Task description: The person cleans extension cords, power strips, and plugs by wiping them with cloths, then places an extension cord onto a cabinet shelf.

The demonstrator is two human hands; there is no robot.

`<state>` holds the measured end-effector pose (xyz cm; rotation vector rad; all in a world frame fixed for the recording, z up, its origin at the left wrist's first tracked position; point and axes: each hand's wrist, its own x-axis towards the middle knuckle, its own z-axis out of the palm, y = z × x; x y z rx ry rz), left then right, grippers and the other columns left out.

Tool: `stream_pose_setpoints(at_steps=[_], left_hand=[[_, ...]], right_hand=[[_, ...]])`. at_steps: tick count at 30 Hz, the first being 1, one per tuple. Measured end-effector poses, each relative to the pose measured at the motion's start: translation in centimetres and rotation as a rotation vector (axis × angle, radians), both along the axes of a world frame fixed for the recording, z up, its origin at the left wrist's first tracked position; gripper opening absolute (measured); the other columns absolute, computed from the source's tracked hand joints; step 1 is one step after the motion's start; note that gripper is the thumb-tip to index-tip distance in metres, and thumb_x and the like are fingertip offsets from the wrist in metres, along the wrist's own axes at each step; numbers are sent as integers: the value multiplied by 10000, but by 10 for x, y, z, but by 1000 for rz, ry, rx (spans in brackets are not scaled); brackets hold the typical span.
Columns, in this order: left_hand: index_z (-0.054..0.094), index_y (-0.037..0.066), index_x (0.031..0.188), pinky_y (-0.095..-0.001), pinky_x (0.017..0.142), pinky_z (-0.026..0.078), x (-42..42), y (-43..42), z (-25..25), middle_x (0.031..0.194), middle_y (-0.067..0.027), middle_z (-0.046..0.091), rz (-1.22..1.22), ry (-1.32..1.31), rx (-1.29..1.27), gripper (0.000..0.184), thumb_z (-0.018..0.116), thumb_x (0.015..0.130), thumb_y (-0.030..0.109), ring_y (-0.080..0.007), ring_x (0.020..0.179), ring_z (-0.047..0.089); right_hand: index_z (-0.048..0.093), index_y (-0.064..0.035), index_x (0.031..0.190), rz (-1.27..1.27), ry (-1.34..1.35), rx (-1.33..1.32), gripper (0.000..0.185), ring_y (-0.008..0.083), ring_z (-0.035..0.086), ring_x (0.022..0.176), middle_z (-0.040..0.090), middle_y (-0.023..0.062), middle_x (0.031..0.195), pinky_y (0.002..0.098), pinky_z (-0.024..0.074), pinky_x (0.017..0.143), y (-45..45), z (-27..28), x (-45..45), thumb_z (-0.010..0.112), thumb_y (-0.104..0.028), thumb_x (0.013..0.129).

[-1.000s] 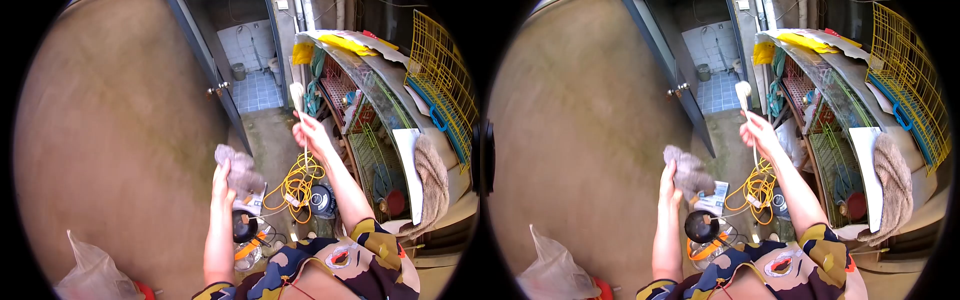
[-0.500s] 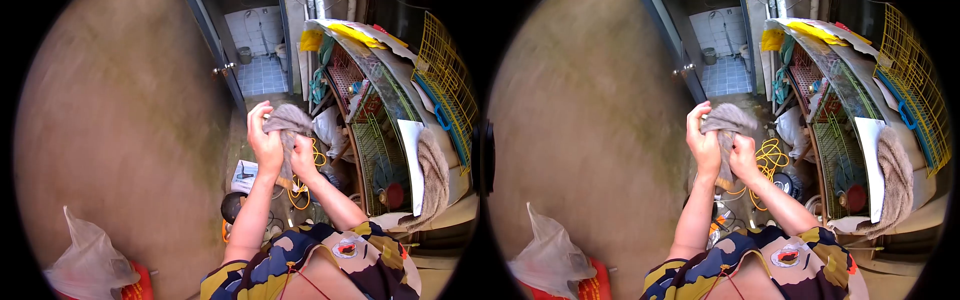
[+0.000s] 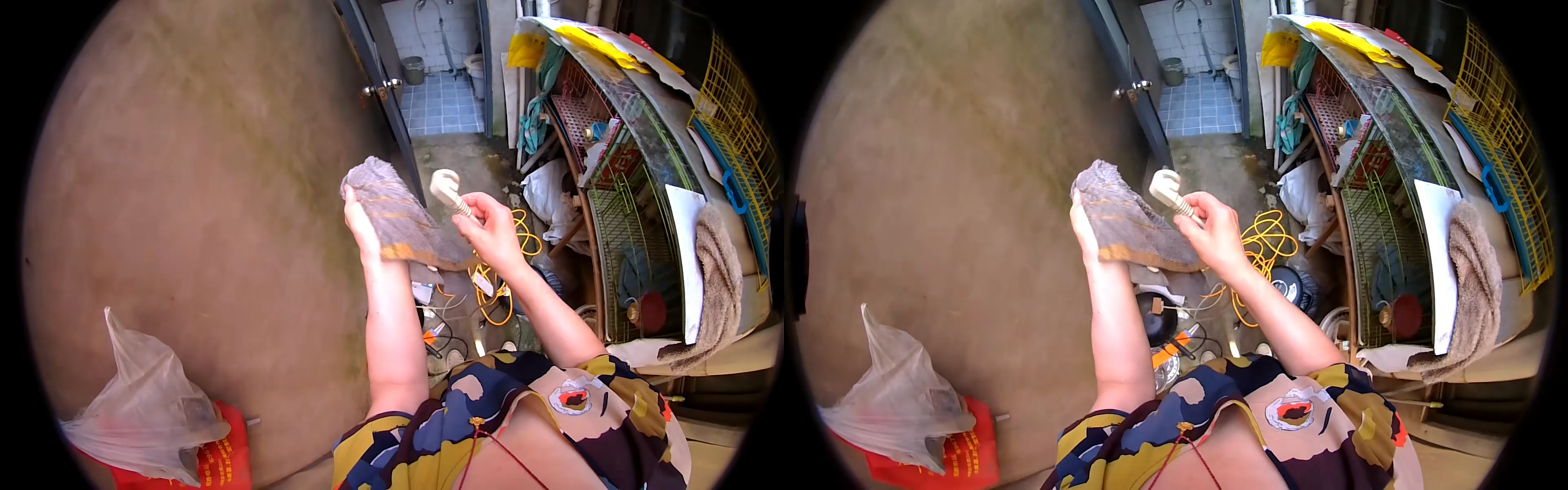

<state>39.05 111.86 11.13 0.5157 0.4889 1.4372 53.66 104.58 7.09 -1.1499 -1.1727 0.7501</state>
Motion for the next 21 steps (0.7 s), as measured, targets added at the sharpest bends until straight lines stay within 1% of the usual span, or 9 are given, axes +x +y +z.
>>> stream_pose_setpoints(at_steps=[3,5,6,9,11,15,19,20,21], left_hand=[[526,18,1131,-375,858,447,13,-8,9,1118,-105,557,256,377,209,331,397,954,266,-255,1005,550],[511,6,1144,-376,946,378,39,-35,7,1202,-109,511,371,762,487,273,456,928,165,-253,1111,484],[511,-1,1143,-361,994,321,48,-48,10,1229,-112,486,583,1257,792,256,461,912,97,-224,1143,443],[548,-20,1038,-316,867,417,34,-22,-4,1036,-116,579,407,889,531,200,482,897,105,-200,974,547],[564,-18,940,-297,663,466,21,-7,-19,828,-61,598,296,650,355,198,424,923,121,-131,736,562],[580,11,1046,-346,661,524,-1,6,-21,894,-108,636,-115,135,-134,353,372,956,282,-222,720,613],[543,40,1134,-400,794,493,-5,-10,-10,1011,-119,624,-230,-94,-143,456,302,964,388,-267,880,608],[532,48,1156,-417,848,474,-3,-17,-3,1053,-121,615,-232,-235,-94,479,281,965,409,-278,939,598],[532,48,1156,-417,848,474,-3,-19,-2,1053,-121,615,-235,-240,-94,479,281,965,409,-278,939,598]], right_hand=[[598,16,959,101,117,-110,202,68,579,636,625,64,693,252,471,605,4,4,-5,627,-86,788],[592,-18,967,-251,-366,276,199,305,634,682,619,169,753,337,485,594,10,-2,-20,602,-51,771],[590,-17,969,-201,-356,307,205,338,617,698,615,177,772,356,484,595,5,2,-23,598,-50,766],[585,-25,979,-233,-472,324,222,346,609,710,618,171,816,382,484,599,-12,6,-32,611,-76,765],[583,-28,988,-173,-512,351,235,332,614,704,621,159,812,381,482,591,-19,13,-38,623,-80,762],[592,-23,971,-40,-440,440,241,286,611,646,622,134,790,336,477,572,-16,12,-38,657,-73,744],[581,-17,922,-21,-284,237,268,180,566,602,597,88,760,282,449,561,-16,21,-28,717,-113,712],[548,-2,918,-120,-319,287,281,72,502,652,558,15,737,227,412,589,-11,21,-23,723,-86,715],[546,-6,928,-169,-253,355,210,62,442,611,529,-6,719,210,376,556,-2,19,-21,667,-120,801]])
